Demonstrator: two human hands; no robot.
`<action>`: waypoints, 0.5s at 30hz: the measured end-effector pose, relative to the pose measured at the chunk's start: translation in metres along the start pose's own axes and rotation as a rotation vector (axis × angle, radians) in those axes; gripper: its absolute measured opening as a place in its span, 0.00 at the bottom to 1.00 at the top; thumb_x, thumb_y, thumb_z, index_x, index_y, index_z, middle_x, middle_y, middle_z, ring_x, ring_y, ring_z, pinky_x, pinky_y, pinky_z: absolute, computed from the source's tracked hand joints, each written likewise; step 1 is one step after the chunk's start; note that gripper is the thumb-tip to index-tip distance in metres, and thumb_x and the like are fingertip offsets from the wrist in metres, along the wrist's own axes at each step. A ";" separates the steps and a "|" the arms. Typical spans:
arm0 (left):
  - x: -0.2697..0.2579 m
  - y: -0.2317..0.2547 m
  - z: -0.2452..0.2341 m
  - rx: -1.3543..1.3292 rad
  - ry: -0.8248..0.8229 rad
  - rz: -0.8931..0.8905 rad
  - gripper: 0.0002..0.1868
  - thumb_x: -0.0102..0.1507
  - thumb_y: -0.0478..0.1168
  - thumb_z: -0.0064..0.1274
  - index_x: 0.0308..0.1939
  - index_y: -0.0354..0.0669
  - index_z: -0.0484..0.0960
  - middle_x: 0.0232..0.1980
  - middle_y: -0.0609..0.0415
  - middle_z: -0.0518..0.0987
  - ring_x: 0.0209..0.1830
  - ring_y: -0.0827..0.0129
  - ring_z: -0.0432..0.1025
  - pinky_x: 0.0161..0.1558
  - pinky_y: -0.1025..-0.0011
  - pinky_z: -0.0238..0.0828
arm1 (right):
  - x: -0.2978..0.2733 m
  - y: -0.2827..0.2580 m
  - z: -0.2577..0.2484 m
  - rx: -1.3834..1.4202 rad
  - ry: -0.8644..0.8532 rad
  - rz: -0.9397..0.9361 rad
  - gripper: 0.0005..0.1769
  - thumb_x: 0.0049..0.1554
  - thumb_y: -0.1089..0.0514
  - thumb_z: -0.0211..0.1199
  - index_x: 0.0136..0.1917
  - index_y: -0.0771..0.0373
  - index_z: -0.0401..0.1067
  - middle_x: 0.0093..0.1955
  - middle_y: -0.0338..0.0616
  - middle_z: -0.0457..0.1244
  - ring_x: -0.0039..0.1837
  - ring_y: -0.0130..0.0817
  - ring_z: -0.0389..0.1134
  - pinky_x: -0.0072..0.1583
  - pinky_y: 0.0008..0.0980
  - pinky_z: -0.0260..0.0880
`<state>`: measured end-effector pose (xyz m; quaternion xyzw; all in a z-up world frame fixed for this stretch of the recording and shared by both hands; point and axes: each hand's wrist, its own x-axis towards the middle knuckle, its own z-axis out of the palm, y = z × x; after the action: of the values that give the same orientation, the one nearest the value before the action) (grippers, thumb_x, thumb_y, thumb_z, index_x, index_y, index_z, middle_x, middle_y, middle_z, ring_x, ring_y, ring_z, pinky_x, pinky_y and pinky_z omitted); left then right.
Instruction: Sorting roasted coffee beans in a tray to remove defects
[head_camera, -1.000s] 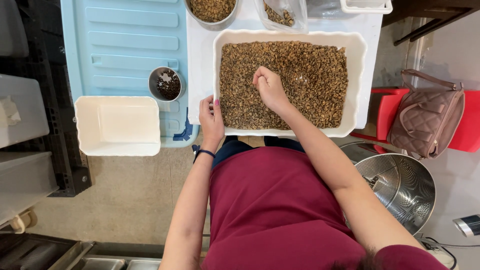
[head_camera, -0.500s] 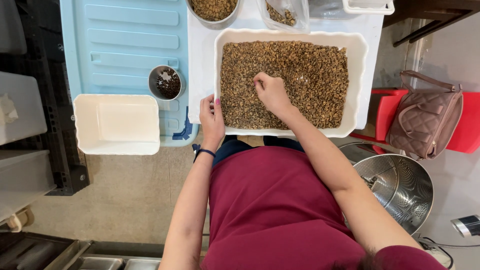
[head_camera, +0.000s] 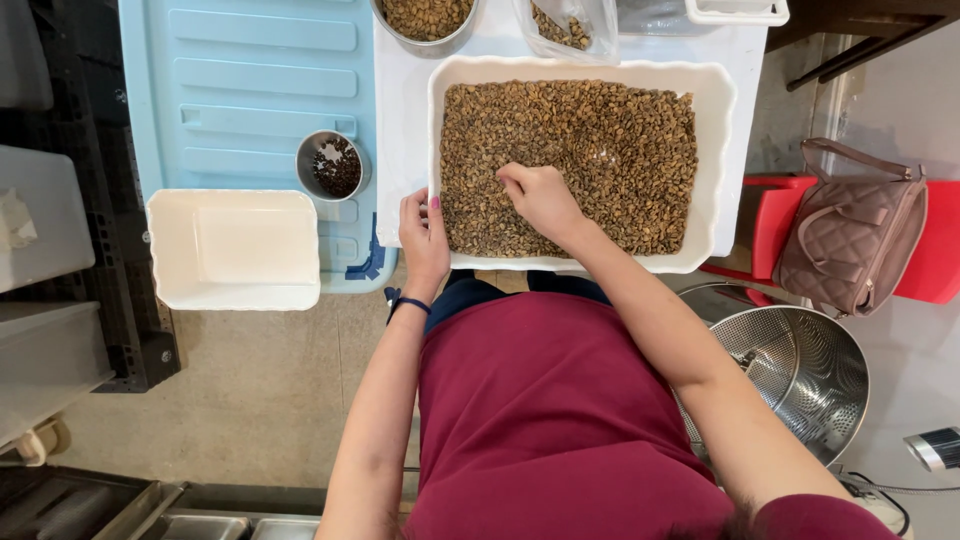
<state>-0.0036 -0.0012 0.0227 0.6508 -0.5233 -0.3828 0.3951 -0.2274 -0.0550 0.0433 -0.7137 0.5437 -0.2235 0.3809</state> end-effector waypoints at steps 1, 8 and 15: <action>0.000 0.000 0.000 0.000 -0.001 0.001 0.18 0.77 0.48 0.37 0.56 0.37 0.73 0.47 0.47 0.70 0.41 0.56 0.75 0.37 0.64 0.75 | 0.002 0.004 0.001 0.000 0.001 0.000 0.11 0.65 0.68 0.54 0.55 0.61 0.77 0.40 0.53 0.71 0.40 0.48 0.74 0.45 0.41 0.76; 0.000 -0.001 0.000 0.002 -0.002 0.002 0.18 0.77 0.48 0.37 0.56 0.36 0.73 0.47 0.46 0.70 0.42 0.55 0.75 0.37 0.64 0.75 | 0.009 0.018 0.008 -0.236 -0.160 -0.028 0.10 0.67 0.64 0.55 0.56 0.64 0.76 0.38 0.54 0.70 0.37 0.45 0.74 0.38 0.37 0.76; 0.000 -0.006 0.001 -0.002 -0.008 0.002 0.19 0.77 0.48 0.36 0.57 0.36 0.73 0.47 0.47 0.69 0.42 0.57 0.74 0.38 0.64 0.75 | 0.013 0.018 0.013 -0.458 -0.172 -0.168 0.07 0.65 0.63 0.54 0.54 0.65 0.73 0.30 0.53 0.67 0.30 0.42 0.70 0.33 0.36 0.73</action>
<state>-0.0019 -0.0009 0.0172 0.6482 -0.5251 -0.3858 0.3940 -0.2244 -0.0659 0.0202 -0.8403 0.4846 -0.0640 0.2343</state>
